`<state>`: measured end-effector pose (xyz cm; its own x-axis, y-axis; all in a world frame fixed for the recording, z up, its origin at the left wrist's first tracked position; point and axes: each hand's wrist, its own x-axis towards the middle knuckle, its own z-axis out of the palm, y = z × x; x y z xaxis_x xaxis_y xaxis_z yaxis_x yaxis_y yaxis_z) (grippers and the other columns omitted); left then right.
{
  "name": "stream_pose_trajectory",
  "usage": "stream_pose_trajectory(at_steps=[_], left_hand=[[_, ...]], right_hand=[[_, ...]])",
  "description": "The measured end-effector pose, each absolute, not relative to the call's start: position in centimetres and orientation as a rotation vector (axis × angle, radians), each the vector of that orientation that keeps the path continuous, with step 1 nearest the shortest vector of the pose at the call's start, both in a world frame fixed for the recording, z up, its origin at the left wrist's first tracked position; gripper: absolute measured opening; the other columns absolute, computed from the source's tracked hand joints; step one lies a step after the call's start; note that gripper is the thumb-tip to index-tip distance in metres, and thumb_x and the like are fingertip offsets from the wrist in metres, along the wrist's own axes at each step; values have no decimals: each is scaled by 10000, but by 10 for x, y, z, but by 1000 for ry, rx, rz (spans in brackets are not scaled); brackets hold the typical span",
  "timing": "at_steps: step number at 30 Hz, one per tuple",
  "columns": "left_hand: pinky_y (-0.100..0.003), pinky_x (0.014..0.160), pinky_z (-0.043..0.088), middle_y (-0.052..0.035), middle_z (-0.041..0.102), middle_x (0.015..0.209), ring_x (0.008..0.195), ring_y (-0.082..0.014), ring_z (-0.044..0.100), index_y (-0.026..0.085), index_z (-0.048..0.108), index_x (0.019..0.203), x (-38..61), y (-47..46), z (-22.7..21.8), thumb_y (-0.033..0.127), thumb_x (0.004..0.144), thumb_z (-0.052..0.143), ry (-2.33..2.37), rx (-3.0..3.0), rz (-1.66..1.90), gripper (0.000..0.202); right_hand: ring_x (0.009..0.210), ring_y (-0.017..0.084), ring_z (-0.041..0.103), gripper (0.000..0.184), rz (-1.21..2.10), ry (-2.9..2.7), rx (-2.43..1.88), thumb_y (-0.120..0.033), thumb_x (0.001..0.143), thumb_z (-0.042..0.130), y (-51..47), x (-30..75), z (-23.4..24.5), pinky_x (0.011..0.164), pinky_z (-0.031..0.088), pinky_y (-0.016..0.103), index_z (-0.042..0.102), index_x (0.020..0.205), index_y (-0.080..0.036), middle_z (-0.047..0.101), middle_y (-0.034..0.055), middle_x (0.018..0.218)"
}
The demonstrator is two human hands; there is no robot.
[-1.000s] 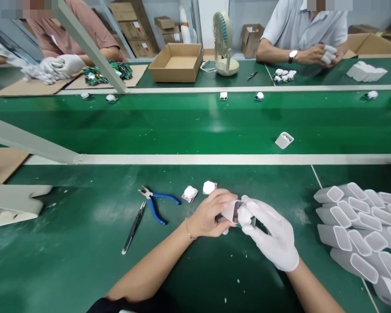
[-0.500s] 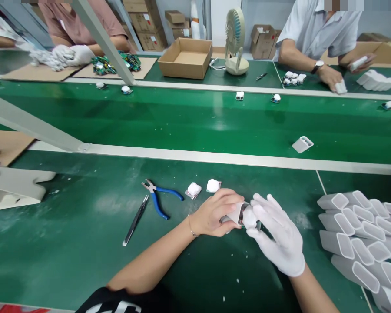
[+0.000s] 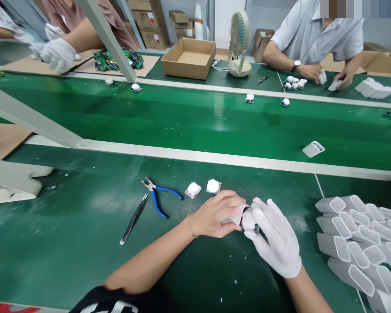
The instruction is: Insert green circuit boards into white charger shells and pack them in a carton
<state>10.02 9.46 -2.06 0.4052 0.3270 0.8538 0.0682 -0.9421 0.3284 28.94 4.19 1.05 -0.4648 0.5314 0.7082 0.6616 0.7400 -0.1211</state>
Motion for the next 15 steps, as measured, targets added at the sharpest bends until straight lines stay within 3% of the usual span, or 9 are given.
stream_pose_trajectory(at_steps=[6, 8, 11, 13, 15], left_hand=[[-408, 794, 543, -121, 598, 1049, 985, -215, 544, 210, 139, 1478, 100, 94, -20, 318, 929, 482, 335, 2438, 1541, 657], [-412, 814, 540, -123, 597, 1064, 993, -213, 547, 209, 148, 1477, 100, 94, -20, 309, 921, 499, 340, 2406, 1541, 665], [-419, 863, 530, -131, 600, 1117, 1031, -210, 567, 213, 166, 1472, 101, 93, -21, 298, 900, 543, 320, 2303, 1551, 690], [-418, 893, 526, -137, 602, 1155, 1066, -207, 580, 219, 160, 1474, 103, 91, -23, 289, 893, 554, 278, 2275, 1531, 705], [-420, 913, 525, -136, 601, 1194, 1103, -207, 585, 247, 144, 1477, 105, 88, -24, 291, 888, 563, 251, 2266, 1484, 724]], right_hand=[[1077, 258, 647, 594, -42, -2162, -909, -249, 867, 627, 43, 293, 11, 966, 502, 468, 408, 1416, -199, 696, 126, 1066], [1139, 265, 608, 485, 248, -2109, -926, -375, 916, 536, 43, 291, 13, 942, 518, 466, 464, 1380, -253, 664, 113, 1147], [1093, 240, 631, 510, 841, -1799, -1068, -477, 961, 387, 42, 286, 16, 781, 594, 365, 356, 1440, -304, 568, 114, 1320], [989, 216, 674, 580, 1165, -1606, -1144, -513, 934, 440, 42, 281, 17, 659, 601, 286, 311, 1457, -298, 547, 126, 1351], [979, 226, 677, 636, 1387, -1529, -1137, -577, 871, 519, 43, 278, 17, 663, 599, 279, 399, 1410, -261, 581, 130, 1311]])
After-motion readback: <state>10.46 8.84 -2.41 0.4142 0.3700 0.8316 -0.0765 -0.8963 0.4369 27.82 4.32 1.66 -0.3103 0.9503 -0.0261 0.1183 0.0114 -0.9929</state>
